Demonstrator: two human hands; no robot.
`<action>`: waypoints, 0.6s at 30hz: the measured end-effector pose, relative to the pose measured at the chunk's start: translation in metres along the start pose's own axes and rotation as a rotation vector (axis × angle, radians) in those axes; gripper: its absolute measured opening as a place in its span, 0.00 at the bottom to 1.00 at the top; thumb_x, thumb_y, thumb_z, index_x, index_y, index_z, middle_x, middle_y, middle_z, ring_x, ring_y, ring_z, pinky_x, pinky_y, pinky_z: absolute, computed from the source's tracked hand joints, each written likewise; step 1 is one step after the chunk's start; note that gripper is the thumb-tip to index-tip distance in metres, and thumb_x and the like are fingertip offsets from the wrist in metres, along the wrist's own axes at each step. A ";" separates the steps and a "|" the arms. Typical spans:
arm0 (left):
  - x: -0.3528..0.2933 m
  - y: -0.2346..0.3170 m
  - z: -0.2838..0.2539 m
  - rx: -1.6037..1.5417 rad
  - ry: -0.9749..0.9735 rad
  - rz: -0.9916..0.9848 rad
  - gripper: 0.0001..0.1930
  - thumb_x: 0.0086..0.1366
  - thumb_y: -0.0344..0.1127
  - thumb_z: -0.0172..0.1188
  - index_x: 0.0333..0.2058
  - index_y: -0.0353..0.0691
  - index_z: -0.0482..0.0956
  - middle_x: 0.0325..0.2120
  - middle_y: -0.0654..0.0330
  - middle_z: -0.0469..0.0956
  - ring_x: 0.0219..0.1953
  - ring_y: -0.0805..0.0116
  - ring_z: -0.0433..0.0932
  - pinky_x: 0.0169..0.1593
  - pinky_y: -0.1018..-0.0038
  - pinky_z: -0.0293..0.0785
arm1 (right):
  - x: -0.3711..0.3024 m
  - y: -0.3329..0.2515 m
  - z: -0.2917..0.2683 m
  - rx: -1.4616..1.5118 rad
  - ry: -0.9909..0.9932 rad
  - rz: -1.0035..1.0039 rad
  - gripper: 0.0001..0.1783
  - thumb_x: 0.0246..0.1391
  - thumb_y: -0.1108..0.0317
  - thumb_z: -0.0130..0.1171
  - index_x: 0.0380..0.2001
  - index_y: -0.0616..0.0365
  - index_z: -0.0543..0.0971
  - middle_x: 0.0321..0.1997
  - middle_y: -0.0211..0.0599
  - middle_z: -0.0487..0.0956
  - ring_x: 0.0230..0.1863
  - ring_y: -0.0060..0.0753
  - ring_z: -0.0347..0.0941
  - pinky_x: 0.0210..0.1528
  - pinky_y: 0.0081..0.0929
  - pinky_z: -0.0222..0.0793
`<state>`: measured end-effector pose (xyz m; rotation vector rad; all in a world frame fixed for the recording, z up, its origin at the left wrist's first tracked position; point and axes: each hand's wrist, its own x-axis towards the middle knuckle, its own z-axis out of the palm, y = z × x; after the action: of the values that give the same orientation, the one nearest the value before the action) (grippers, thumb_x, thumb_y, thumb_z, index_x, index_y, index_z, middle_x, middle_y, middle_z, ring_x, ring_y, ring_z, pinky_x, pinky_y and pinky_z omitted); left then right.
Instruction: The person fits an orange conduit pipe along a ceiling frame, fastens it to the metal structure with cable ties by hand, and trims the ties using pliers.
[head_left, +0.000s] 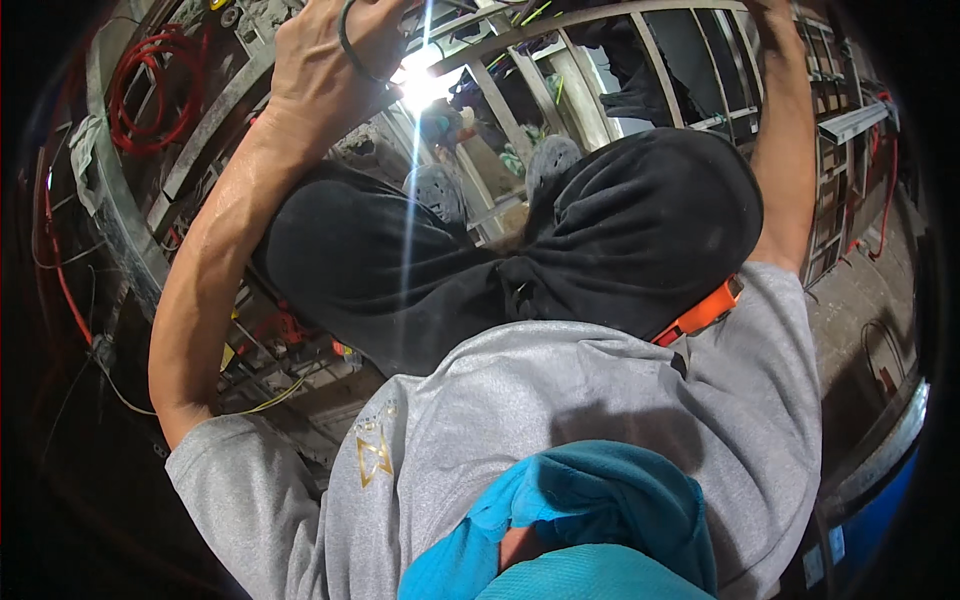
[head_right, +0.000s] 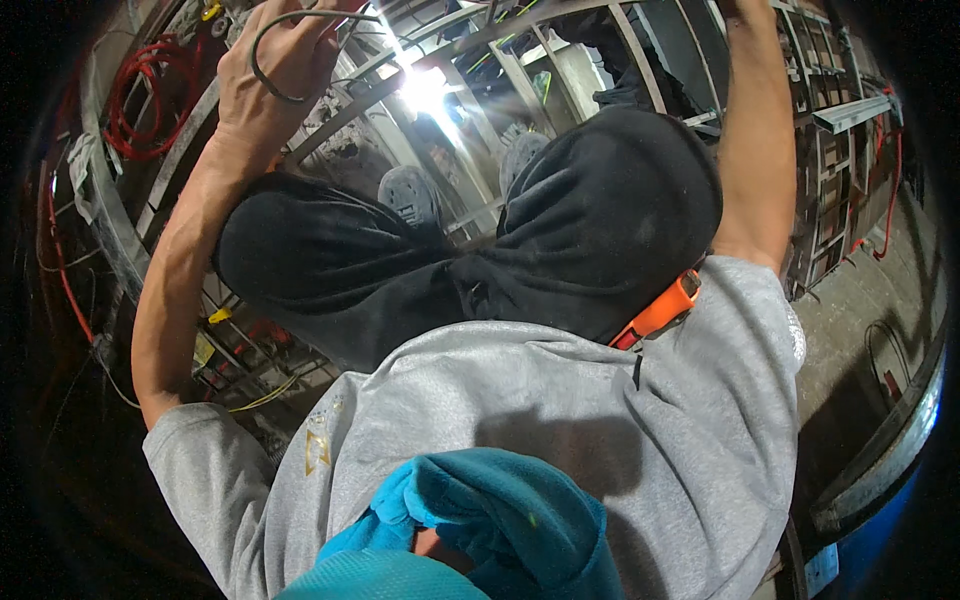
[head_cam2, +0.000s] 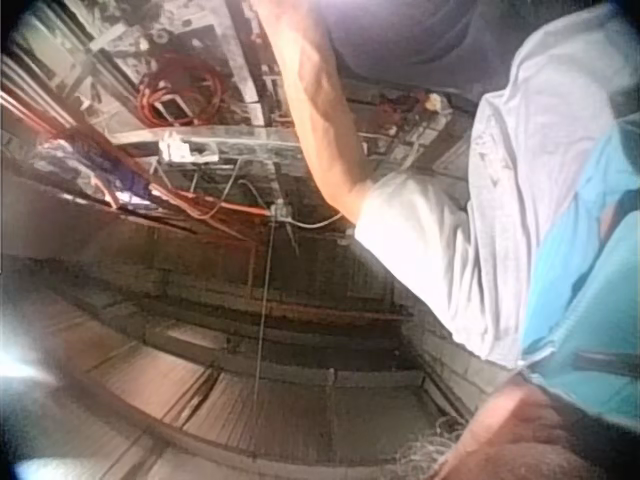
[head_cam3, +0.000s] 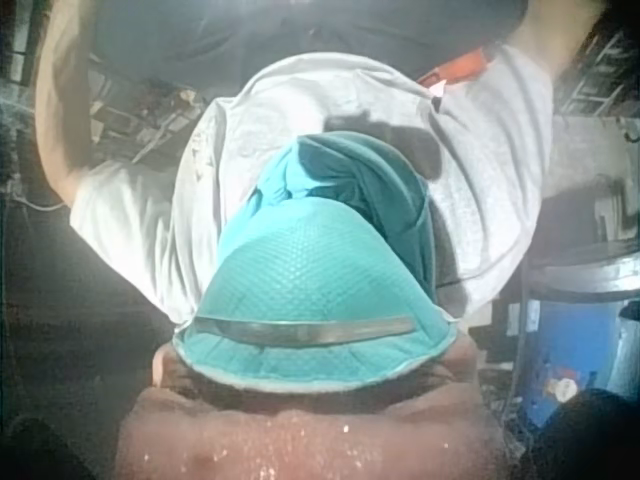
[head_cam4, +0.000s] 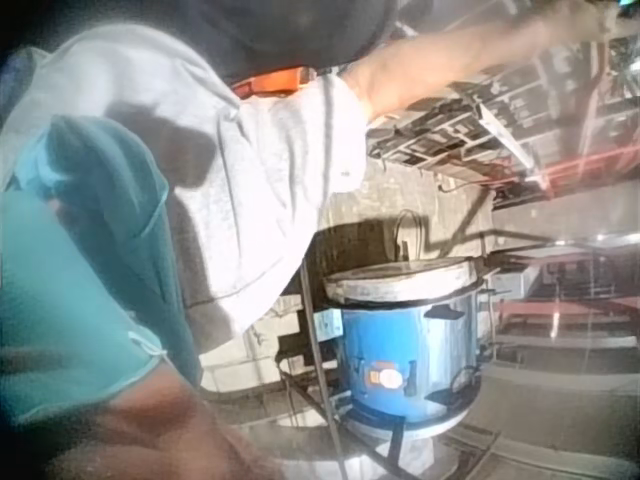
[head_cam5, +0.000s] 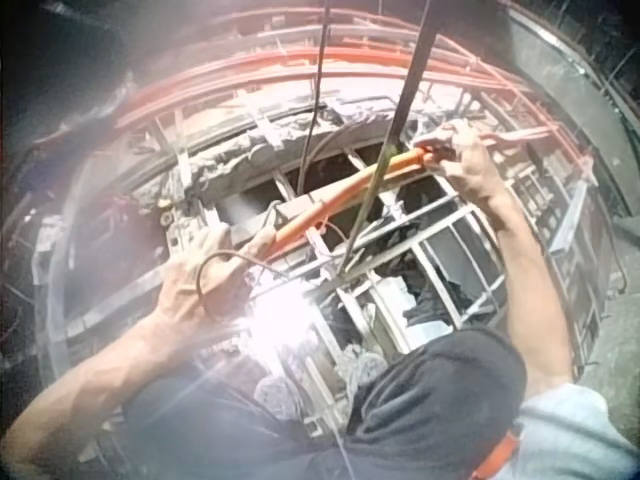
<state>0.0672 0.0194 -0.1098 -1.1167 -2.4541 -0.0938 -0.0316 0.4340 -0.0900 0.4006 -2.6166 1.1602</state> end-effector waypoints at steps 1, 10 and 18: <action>0.001 0.000 0.000 0.001 0.026 0.008 0.38 0.52 0.30 0.68 0.63 0.46 0.66 0.31 0.55 0.66 0.29 0.61 0.70 0.30 0.65 0.69 | 0.003 0.001 -0.007 0.004 0.002 0.017 0.16 0.53 0.77 0.67 0.46 0.60 0.83 0.42 0.35 0.79 0.45 0.31 0.78 0.50 0.27 0.77; -0.006 0.016 -0.009 -0.152 -0.095 -0.147 0.35 0.57 0.24 0.60 0.65 0.50 0.73 0.31 0.57 0.67 0.33 0.59 0.72 0.30 0.65 0.75 | -0.014 0.010 -0.012 -0.106 0.014 0.052 0.25 0.54 0.62 0.73 0.54 0.57 0.79 0.53 0.35 0.75 0.53 0.28 0.76 0.53 0.27 0.74; 0.005 0.017 -0.005 -0.160 -0.073 -0.139 0.36 0.55 0.23 0.61 0.65 0.49 0.73 0.29 0.57 0.66 0.30 0.61 0.72 0.28 0.66 0.74 | -0.016 0.005 -0.024 -0.595 -0.094 0.023 0.26 0.55 0.45 0.69 0.51 0.49 0.84 0.46 0.37 0.78 0.56 0.40 0.70 0.63 0.43 0.61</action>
<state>0.0784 0.0328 -0.1056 -1.0289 -2.6263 -0.3016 -0.0154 0.4580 -0.0829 0.3017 -2.8791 0.3292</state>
